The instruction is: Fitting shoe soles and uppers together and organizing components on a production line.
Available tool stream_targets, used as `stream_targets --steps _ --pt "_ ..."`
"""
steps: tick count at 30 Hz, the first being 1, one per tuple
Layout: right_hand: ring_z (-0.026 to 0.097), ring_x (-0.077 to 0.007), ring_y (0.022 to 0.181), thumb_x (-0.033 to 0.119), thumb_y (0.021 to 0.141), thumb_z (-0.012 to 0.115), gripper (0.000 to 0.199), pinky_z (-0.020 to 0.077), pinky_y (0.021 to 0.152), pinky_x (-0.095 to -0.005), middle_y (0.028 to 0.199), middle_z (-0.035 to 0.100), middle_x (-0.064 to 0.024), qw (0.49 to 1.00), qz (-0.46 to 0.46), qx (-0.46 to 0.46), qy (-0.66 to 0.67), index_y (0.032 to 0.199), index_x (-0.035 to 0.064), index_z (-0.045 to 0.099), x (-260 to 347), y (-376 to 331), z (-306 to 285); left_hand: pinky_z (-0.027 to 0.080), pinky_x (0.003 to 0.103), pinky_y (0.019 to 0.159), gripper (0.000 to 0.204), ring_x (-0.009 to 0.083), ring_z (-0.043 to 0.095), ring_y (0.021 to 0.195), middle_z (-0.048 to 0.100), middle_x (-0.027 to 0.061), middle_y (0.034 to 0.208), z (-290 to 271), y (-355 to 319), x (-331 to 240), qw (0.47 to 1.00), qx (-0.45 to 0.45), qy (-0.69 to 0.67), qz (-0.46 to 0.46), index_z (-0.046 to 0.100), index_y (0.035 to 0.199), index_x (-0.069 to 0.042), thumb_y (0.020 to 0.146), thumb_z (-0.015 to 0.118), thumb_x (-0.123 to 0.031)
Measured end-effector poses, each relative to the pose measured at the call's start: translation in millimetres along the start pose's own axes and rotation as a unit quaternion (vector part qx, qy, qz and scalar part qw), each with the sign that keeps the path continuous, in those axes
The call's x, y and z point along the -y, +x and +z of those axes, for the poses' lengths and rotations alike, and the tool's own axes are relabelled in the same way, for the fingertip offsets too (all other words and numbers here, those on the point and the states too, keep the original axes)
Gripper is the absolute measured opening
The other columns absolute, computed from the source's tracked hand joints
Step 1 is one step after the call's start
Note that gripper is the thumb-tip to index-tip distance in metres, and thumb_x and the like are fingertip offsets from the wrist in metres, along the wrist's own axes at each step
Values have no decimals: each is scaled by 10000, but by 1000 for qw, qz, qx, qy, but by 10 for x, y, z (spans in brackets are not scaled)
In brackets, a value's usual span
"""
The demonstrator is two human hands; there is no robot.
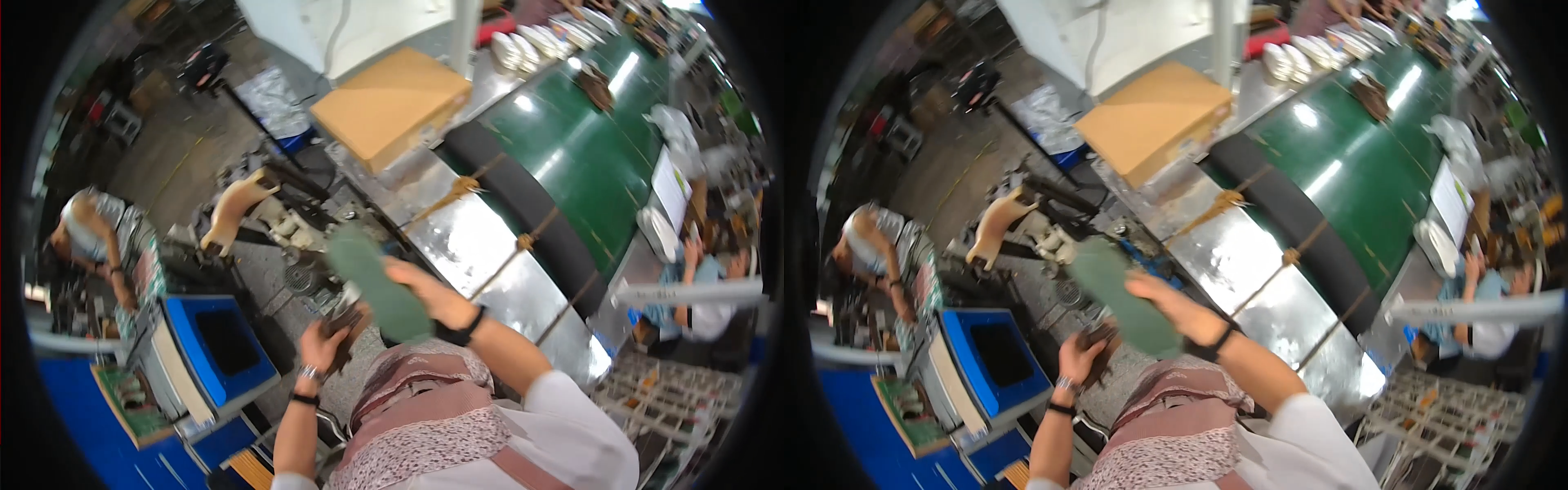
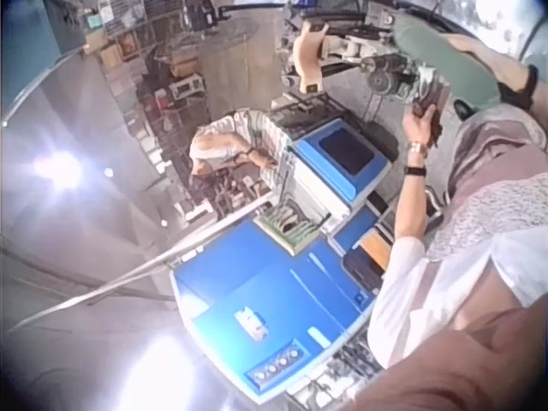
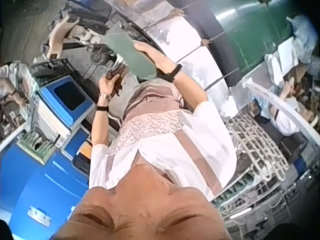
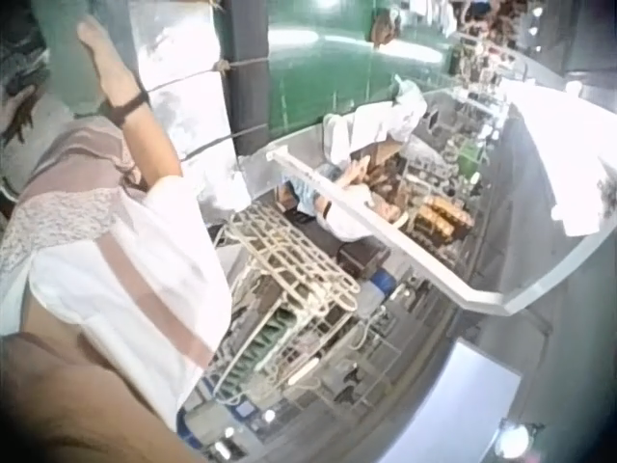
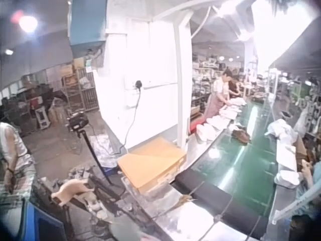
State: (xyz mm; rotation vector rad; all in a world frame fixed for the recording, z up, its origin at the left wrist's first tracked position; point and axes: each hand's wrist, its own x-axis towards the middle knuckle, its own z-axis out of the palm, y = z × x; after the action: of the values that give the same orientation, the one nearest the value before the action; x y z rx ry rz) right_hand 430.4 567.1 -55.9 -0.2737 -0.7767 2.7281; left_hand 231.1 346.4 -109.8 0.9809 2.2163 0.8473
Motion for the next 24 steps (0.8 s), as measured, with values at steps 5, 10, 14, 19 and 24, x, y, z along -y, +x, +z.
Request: stream_targets --steps 5,10,14,19,24 --pt "554 -215 1213 280 908 757 740 464 1022 -357 1378 560 -124 909 -61 -314 -268 1499 -9 416 351 -1469 -1197 519 470 887 462 364 636 1004 676 171 989 819 689 -1300 981 -58 95 157 724 1013 -28 815 793 -440" --pt "569 -326 1191 229 845 814 753 429 1068 -396 1313 574 -207 614 -31 -539 -576 1423 -68 434 58 -3007 -2470 495 464 888 263 316 602 1071 623 116 1080 2176 1015 -1604 936 4 224 273 656 1077 -81 824 652 -151" --pt "604 -407 1136 243 843 799 751 464 1010 -446 1284 605 -269 533 37 -594 -601 1415 -87 441 -87 -3525 -2786 474 451 1025 308 318 554 1232 610 153 1270 2600 728 -1428 936 145 168 273 691 1120 -47 815 650 -59" --pt "629 -401 1095 290 887 792 737 489 960 -454 1239 625 -270 502 83 -611 -606 1416 -76 432 -94 -3604 -2950 497 415 1029 273 324 579 1225 656 150 1185 2202 451 -1103 956 64 72 276 688 1086 -40 815 675 -71" --pt "626 -508 1111 577 773 857 1006 503 973 -499 1203 631 -390 526 91 -549 -643 1342 -162 479 125 -3442 -2555 544 544 877 232 457 695 996 728 258 1022 1468 -87 -61 977 131 128 -105 696 1024 -53 851 630 -193"
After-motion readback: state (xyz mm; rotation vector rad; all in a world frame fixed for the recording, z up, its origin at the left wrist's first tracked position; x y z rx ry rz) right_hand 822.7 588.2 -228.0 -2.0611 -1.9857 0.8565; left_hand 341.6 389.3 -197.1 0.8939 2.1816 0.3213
